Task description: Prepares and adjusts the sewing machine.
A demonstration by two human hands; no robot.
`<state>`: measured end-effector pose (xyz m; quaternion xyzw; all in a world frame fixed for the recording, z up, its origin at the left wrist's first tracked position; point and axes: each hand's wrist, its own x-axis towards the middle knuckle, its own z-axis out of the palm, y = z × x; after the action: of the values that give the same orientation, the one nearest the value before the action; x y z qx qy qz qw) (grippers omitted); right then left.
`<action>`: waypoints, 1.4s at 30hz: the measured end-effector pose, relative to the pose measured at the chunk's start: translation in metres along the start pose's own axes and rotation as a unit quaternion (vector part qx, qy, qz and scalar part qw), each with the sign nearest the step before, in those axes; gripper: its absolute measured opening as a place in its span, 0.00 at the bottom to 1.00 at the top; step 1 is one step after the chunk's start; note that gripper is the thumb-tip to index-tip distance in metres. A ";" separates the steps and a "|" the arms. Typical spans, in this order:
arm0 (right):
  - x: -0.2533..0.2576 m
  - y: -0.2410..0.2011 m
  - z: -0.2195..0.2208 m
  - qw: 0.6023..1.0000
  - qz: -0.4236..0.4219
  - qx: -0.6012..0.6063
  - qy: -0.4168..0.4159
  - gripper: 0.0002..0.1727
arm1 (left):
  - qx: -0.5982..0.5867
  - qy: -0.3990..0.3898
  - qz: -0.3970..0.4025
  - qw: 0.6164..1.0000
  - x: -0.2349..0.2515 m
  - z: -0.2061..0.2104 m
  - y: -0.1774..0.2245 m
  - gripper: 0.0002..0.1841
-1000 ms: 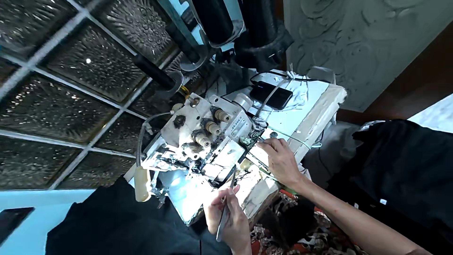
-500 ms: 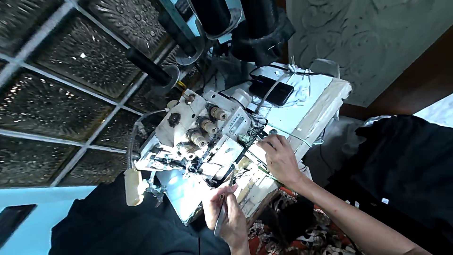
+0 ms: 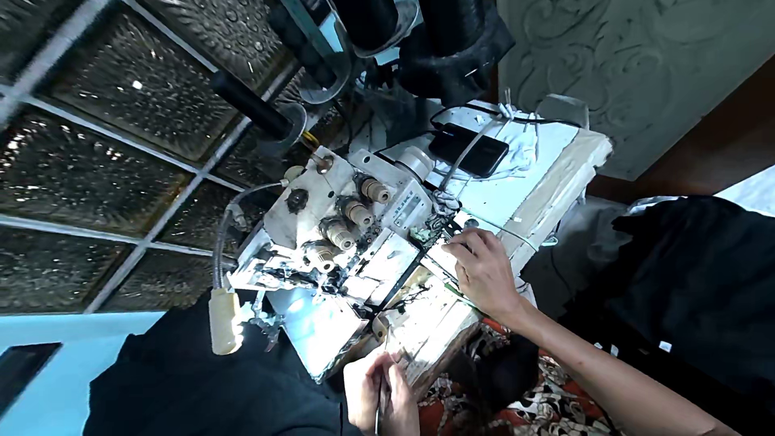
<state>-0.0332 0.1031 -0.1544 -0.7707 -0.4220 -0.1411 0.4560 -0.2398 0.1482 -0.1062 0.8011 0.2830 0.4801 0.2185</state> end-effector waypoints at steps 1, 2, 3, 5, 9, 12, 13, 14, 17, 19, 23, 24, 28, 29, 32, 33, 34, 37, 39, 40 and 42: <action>0.000 0.000 0.000 1.000 0.001 -0.001 0.001 0.14 | 0.006 0.005 -0.005 1.000 -0.001 0.001 -0.001 0.04; 0.000 -0.001 0.000 1.000 0.003 -0.001 -0.001 0.14 | 0.009 0.006 -0.015 1.000 -0.001 0.003 -0.002 0.04; 0.000 -0.001 0.000 1.000 0.004 0.000 -0.003 0.15 | 0.014 0.005 -0.024 1.000 -0.001 0.005 -0.002 0.05; 0.000 -0.001 0.000 1.000 0.004 -0.002 -0.002 0.14 | 0.016 0.007 -0.039 0.999 -0.002 0.010 -0.003 0.06; 0.000 0.000 0.000 1.000 0.002 -0.009 0.000 0.14 | -0.026 0.006 -0.049 0.998 -0.001 0.014 -0.002 0.06; 0.000 0.000 0.000 1.000 0.002 -0.011 0.001 0.14 | -0.042 0.003 -0.045 0.998 0.004 0.015 0.002 0.06; 0.000 0.000 0.001 1.000 0.003 -0.009 0.000 0.14 | -0.039 0.000 -0.047 0.998 0.005 0.016 0.002 0.06; 0.000 0.000 0.001 1.000 0.004 -0.007 -0.003 0.14 | -0.034 -0.007 -0.051 0.998 0.006 0.018 0.001 0.05; 0.000 0.001 0.002 1.000 0.003 -0.008 0.001 0.14 | -0.028 -0.050 -0.066 0.996 0.005 0.018 -0.006 0.04; 0.000 0.001 0.001 1.000 0.004 -0.006 -0.002 0.13 | -0.029 -0.057 -0.067 0.996 0.002 0.016 -0.009 0.05; 0.001 0.001 -0.001 1.000 0.002 0.002 -0.016 0.15 | -0.021 -0.048 -0.068 0.996 -0.002 0.002 -0.007 0.06; 0.001 0.001 -0.002 1.000 0.001 0.003 -0.019 0.15 | -0.013 -0.050 -0.068 0.996 -0.003 -0.004 -0.005 0.06; 0.003 0.001 -0.002 1.000 -0.010 0.000 -0.020 0.16 | 0.032 -0.068 -0.053 0.996 -0.006 -0.025 0.000 0.05; 0.003 0.001 -0.003 1.000 -0.010 -0.001 -0.026 0.16 | 0.028 -0.071 -0.053 0.996 -0.006 -0.031 0.003 0.04; 0.003 0.002 -0.004 0.999 -0.012 -0.003 -0.034 0.16 | -0.035 -0.063 -0.056 0.996 -0.003 -0.050 0.012 0.04; 0.004 0.002 -0.005 0.999 -0.014 -0.003 -0.037 0.16 | -0.058 -0.057 -0.058 0.995 -0.001 -0.056 0.015 0.05; 0.004 0.002 -0.006 0.999 -0.018 -0.004 -0.040 0.16 | -0.074 -0.048 -0.054 0.995 0.002 -0.063 0.018 0.06; 0.005 0.004 -0.006 0.999 -0.024 -0.007 -0.045 0.16 | -0.098 0.014 -0.046 0.994 0.012 -0.082 0.029 0.06; 0.006 0.004 -0.006 0.998 -0.028 -0.011 -0.048 0.16 | -0.078 0.079 -0.040 0.993 0.021 -0.096 0.035 0.05; 0.006 0.004 -0.007 0.998 -0.030 -0.013 -0.048 0.16 | -0.055 0.117 -0.029 0.991 0.026 -0.104 0.035 0.04; 0.007 0.004 -0.007 0.998 -0.037 -0.018 -0.046 0.16 | 0.028 0.177 0.001 0.984 0.040 -0.118 0.029 0.07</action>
<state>-0.0253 0.1001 -0.1488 -0.7684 -0.4679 -0.1296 0.4170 -0.3227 0.1624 -0.0095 0.7096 0.3294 0.6065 0.1420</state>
